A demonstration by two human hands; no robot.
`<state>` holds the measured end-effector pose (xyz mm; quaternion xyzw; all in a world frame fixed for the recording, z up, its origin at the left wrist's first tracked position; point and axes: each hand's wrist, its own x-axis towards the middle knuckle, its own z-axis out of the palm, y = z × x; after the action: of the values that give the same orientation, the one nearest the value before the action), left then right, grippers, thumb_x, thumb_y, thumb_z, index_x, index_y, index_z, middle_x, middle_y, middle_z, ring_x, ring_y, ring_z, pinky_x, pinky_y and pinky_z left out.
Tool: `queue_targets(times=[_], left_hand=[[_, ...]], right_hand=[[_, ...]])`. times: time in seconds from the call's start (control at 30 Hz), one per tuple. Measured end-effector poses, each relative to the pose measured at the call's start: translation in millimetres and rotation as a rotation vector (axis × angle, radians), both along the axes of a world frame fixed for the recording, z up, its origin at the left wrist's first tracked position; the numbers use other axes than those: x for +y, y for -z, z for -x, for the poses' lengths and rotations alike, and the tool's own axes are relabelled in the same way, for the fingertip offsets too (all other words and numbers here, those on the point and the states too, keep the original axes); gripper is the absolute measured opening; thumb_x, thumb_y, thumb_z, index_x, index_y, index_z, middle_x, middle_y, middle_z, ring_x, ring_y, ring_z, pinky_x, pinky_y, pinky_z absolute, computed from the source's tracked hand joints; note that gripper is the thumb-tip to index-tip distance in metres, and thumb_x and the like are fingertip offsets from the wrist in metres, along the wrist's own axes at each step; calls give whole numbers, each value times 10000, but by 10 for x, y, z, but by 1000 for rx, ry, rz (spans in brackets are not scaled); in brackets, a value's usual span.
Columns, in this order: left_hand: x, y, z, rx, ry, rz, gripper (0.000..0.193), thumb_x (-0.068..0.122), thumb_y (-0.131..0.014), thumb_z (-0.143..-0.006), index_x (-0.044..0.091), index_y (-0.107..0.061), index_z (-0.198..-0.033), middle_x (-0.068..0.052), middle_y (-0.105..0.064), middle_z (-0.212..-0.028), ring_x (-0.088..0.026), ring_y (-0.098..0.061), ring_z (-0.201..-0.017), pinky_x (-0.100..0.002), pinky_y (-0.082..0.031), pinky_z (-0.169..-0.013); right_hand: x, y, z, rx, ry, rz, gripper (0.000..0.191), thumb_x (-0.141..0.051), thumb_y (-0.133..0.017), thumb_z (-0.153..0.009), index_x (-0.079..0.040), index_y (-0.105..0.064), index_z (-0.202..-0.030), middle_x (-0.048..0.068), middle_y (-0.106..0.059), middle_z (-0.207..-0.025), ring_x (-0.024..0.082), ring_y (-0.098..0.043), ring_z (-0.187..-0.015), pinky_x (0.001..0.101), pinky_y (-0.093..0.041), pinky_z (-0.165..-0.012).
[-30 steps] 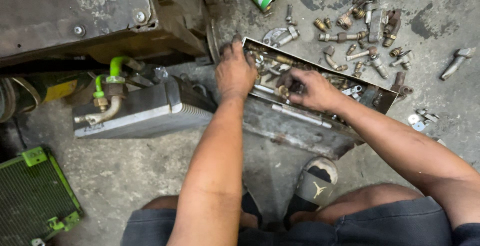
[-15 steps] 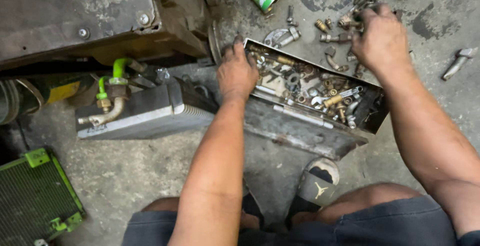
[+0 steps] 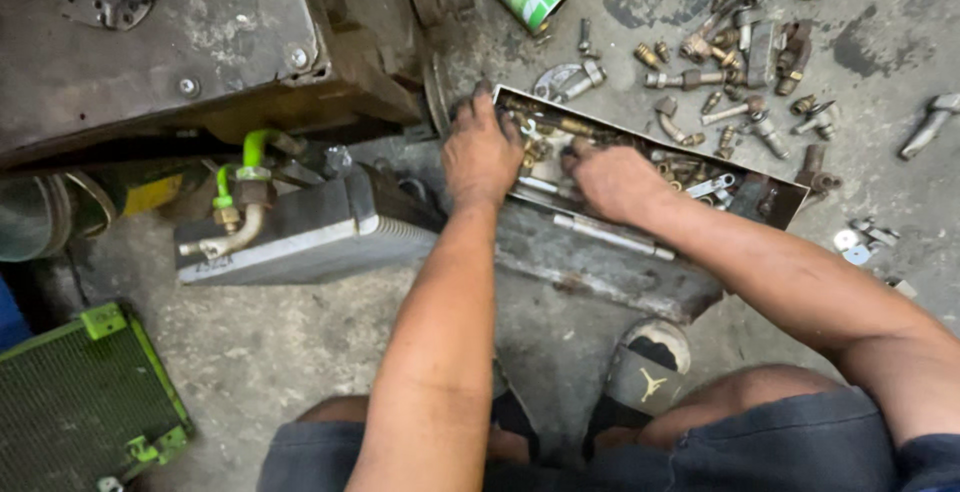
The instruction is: The person sits on the floor and sorts small mechanical parts from a metal tray, picking up items one by one and placing them on the floor. They use a screwdriver to move parts within the tray and handle pliers briefly before setting them down.
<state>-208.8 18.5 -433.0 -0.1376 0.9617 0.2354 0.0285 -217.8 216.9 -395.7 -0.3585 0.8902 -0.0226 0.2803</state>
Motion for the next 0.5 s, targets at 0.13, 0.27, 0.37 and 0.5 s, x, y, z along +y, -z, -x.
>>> queue_targets(times=[0.13,0.27,0.37,0.5], left_hand=[[-7,30,-1,-6,2,-7,544,341,-631,-937,135,-466,-1413,-222,-622,-1220,-441,-689,-948,-552,-548,-787],[2,49,-24,-10,-3,-17,544,327,-629,-936,130,-469,-1417,-216,-625,-1208,-439,-690,-935,-557,-544,-793],[16,23,-33,41,13,1,548,324,-644,-925,117,-475,-1403,-215,-632,-1181,-430,-692,-971,-543,-551,-812],[42,-27,-11,28,0,-21,551,304,-646,-916,111,-480,-1404,-223,-634,-1186,-435,-687,-953,-541,-547,-811]], right_hand=[[90,-24,38,37,49,-34,259,-165,-611,-899,-92,-695,-1132,178,-665,-1155,361,-730,-886,480,-589,-722],[2,66,84,64,153,144,629,-134,-614,-828,-143,-555,-1454,198,-653,-1047,391,-696,-756,502,-560,-607],[-89,247,60,222,71,184,631,-79,-592,-857,-134,-550,-1485,198,-647,-1053,343,-704,-725,472,-564,-584],[37,509,41,254,49,242,314,-158,-630,-879,-127,-630,-1192,150,-646,-1067,331,-705,-791,465,-563,-640]])
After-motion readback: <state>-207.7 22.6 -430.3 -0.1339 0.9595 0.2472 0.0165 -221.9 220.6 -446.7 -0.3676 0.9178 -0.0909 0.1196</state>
